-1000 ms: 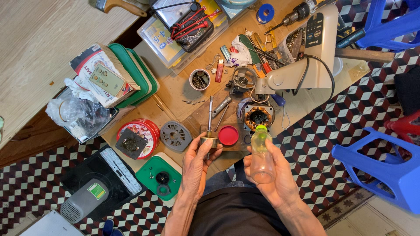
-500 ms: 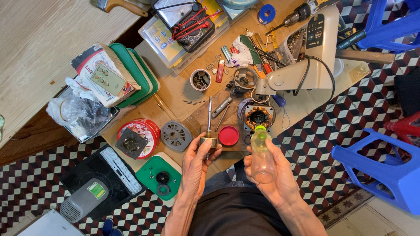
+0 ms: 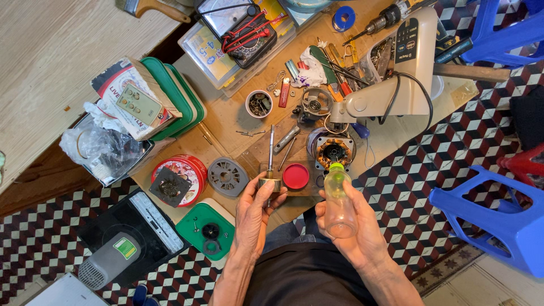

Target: The person disassembles a small electric motor, removes the rotor, and applies lubricant to the bearings and stator using a plastic bottle. They handle the rotor, stator, and bearings, then reassemble the motor components on the workbench.

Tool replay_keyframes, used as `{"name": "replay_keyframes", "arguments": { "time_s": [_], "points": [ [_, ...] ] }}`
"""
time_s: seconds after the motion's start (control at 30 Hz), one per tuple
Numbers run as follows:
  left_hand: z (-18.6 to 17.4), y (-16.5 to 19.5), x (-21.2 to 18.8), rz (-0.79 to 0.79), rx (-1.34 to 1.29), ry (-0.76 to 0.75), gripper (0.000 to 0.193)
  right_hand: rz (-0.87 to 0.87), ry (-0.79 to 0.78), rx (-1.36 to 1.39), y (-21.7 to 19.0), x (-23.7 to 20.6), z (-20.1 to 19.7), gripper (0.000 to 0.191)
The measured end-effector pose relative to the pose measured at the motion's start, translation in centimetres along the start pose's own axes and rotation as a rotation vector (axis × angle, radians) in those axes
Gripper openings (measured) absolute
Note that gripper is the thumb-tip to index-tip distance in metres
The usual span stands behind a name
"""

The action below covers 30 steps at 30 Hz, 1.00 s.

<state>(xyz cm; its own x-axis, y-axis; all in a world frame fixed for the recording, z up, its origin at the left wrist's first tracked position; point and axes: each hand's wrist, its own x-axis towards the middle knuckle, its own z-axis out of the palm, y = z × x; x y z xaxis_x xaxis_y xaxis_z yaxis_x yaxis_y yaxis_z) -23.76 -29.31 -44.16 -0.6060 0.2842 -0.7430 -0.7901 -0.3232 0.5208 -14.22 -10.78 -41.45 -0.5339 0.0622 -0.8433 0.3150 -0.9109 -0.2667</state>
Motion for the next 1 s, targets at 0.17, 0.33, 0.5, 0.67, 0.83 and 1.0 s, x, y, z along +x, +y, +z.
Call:
{"name": "replay_keyframes", "arguments": {
  "time_s": [0.17,0.33,0.5,0.67,0.83,1.0],
  "points": [
    [0.05,0.04,0.01,0.002,0.0,0.004,0.054,0.005,-0.018,0.005,-0.11,-0.07,0.06,0.053],
    [0.01,-0.04,0.11,0.009,-0.01,-0.007,0.054,0.006,-0.032,0.01,-0.21,-0.04,0.19,0.052],
    [-0.03,-0.05,0.19,0.005,-0.01,0.0,0.054,0.021,0.004,-0.004,-0.28,-0.04,0.41,0.052],
    [-0.01,-0.04,0.18,0.007,-0.004,-0.002,0.055,0.025,0.006,0.011,-0.24,0.03,0.45,0.052],
    [-0.04,-0.05,0.1,-0.006,0.008,0.015,0.057,0.02,-0.004,0.008,-0.18,0.04,0.35,0.053],
    [-0.03,-0.15,0.18,-0.002,-0.005,0.016,0.057,0.015,-0.048,0.011,-0.23,-0.05,0.38,0.052]
  ]
}}
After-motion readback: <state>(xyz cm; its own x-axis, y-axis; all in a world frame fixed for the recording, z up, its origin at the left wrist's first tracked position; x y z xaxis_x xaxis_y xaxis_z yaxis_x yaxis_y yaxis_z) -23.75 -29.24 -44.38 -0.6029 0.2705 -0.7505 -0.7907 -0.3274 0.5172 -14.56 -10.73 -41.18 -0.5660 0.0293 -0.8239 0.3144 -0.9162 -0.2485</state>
